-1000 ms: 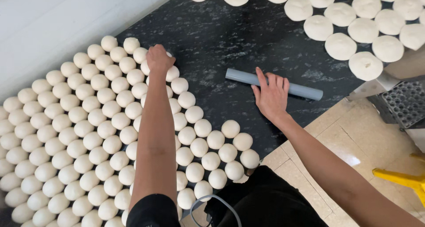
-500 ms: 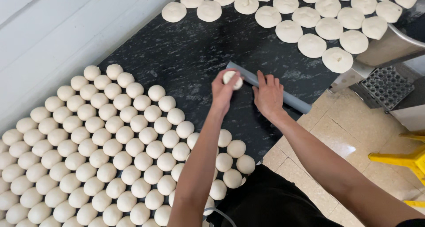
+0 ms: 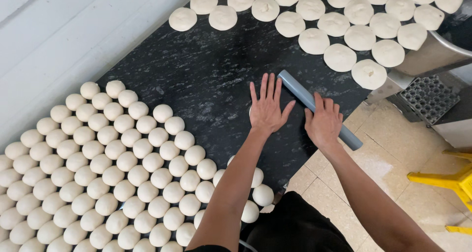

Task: The person repeatedly picks up small dough balls from a large pile on a dark countertop and flattens each one into a round disc using a rolling pin. The flattened discs are placed in a separate area on the counter. The process is continuous and repetitive throughout the clip.

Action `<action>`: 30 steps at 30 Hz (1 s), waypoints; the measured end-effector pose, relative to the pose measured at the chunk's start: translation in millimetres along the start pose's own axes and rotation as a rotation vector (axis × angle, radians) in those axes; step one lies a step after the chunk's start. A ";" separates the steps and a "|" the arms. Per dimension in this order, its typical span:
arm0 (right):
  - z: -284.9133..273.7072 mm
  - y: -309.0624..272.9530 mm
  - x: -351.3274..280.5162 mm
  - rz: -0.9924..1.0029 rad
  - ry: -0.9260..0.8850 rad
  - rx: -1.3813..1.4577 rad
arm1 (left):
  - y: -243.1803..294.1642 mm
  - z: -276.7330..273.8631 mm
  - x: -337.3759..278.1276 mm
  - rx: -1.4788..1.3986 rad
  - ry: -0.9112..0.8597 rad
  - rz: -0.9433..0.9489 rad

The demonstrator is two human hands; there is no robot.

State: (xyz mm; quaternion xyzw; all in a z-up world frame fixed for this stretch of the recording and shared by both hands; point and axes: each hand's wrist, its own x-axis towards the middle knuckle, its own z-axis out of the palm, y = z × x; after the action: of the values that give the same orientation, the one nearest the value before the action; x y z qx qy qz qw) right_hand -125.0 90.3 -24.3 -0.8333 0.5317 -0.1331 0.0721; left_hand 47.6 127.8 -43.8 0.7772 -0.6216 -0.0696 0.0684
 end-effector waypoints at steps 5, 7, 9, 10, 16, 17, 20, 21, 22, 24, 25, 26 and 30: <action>-27.2 4.9 -7.3 -0.032 0.107 0.105 | -30.1 0.4 13.2 -1.078 0.099 0.001; -39.7 10.4 -10.8 -0.173 0.061 0.197 | -58.0 -8.1 14.5 -1.113 0.189 -0.130; -49.3 13.6 -20.6 -0.325 -0.015 0.233 | -80.0 -18.9 4.6 -0.689 -0.074 -0.012; -53.1 13.8 -24.5 -0.418 -0.063 0.220 | -83.8 -25.7 2.3 -0.476 -0.194 0.044; -32.4 -10.0 -59.5 -0.533 -0.120 0.059 | -58.3 -43.5 -9.4 -1.064 -0.088 0.065; -27.2 -13.2 -62.7 -0.510 -0.102 0.040 | -54.1 -41.4 -9.2 -1.020 -0.119 0.073; -14.0 -25.6 -58.2 -0.490 -0.019 0.020 | -55.3 -28.1 -11.8 -0.948 -0.194 0.041; -10.5 -32.1 -46.2 -0.443 -0.089 -0.026 | -58.5 -24.4 -8.5 -0.968 -0.204 0.006; -8.1 -38.2 -28.2 -0.397 -0.159 -0.074 | -60.7 -20.9 -4.3 -0.989 -0.214 -0.028; -2.8 -56.8 16.7 -0.274 -0.277 -0.075 | -65.9 -20.2 14.7 -0.930 -0.133 0.019; -0.4 -67.5 36.8 -0.197 -0.325 -0.027 | -67.9 -21.2 21.5 -0.899 -0.093 0.045; -0.3 -74.5 50.2 -0.196 -0.296 0.015 | -70.7 -24.2 30.1 -0.877 -0.143 -0.006; -5.0 -72.3 20.2 -0.305 -0.124 0.044 | -74.1 -25.5 24.2 -1.113 -0.117 -0.179</action>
State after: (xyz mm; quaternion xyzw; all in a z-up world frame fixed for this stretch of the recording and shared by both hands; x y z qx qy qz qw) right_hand -55.7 102.8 2.4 -0.9093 0.3903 -0.1024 0.1021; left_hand 128.7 120.8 -33.6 0.6684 -0.4257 -0.4352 0.4273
